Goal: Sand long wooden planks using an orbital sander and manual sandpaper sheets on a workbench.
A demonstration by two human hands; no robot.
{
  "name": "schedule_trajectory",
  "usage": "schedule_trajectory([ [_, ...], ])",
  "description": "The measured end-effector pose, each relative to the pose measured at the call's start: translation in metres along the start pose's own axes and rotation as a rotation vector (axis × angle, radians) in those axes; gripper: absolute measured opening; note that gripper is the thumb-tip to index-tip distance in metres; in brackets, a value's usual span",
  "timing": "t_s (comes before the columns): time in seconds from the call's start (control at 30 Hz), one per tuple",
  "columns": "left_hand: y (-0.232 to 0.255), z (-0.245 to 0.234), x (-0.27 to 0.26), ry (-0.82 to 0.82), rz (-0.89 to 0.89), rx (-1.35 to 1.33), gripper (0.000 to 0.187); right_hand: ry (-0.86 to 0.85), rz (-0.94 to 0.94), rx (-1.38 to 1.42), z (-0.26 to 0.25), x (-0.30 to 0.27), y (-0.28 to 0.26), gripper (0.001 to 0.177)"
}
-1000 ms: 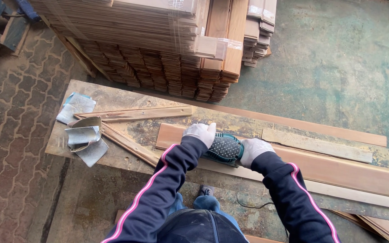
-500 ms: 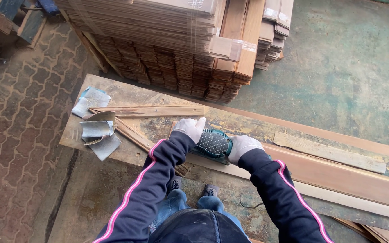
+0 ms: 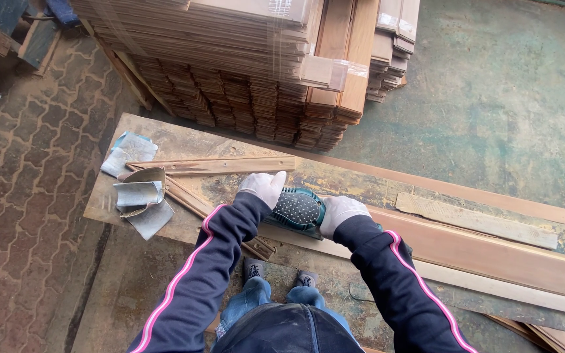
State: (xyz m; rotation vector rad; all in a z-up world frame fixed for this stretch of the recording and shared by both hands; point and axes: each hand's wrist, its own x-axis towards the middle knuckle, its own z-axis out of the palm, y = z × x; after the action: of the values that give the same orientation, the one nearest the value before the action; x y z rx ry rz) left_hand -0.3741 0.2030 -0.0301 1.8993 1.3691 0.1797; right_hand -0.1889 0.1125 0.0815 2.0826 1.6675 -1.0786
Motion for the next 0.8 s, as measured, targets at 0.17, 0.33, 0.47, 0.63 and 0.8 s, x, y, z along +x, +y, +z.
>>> schedule_trajectory([
  [0.17, -0.006, -0.006, 0.000, 0.039, 0.004, -0.010, 0.064, -0.021, 0.006, -0.039, -0.001, 0.005, -0.008, 0.026],
  [0.33, -0.019, -0.013, 0.003, 0.040, 0.007, 0.019, 0.063, -0.016, -0.005, -0.110, 0.005, 0.016, -0.015, 0.027],
  [0.47, -0.026, -0.025, -0.001, 0.055, -0.009, 0.022, 0.062, -0.052, 0.004, -0.085, 0.002, 0.019, -0.030, 0.029],
  [0.63, -0.039, -0.030, 0.002, 0.066, 0.027, 0.030, 0.062, -0.051, 0.003, -0.087, 0.005, 0.027, -0.036, 0.031],
  [0.8, -0.059, -0.032, 0.009, 0.098, 0.032, 0.065, 0.062, -0.050, -0.009, -0.095, -0.002, 0.026, -0.052, 0.033],
])
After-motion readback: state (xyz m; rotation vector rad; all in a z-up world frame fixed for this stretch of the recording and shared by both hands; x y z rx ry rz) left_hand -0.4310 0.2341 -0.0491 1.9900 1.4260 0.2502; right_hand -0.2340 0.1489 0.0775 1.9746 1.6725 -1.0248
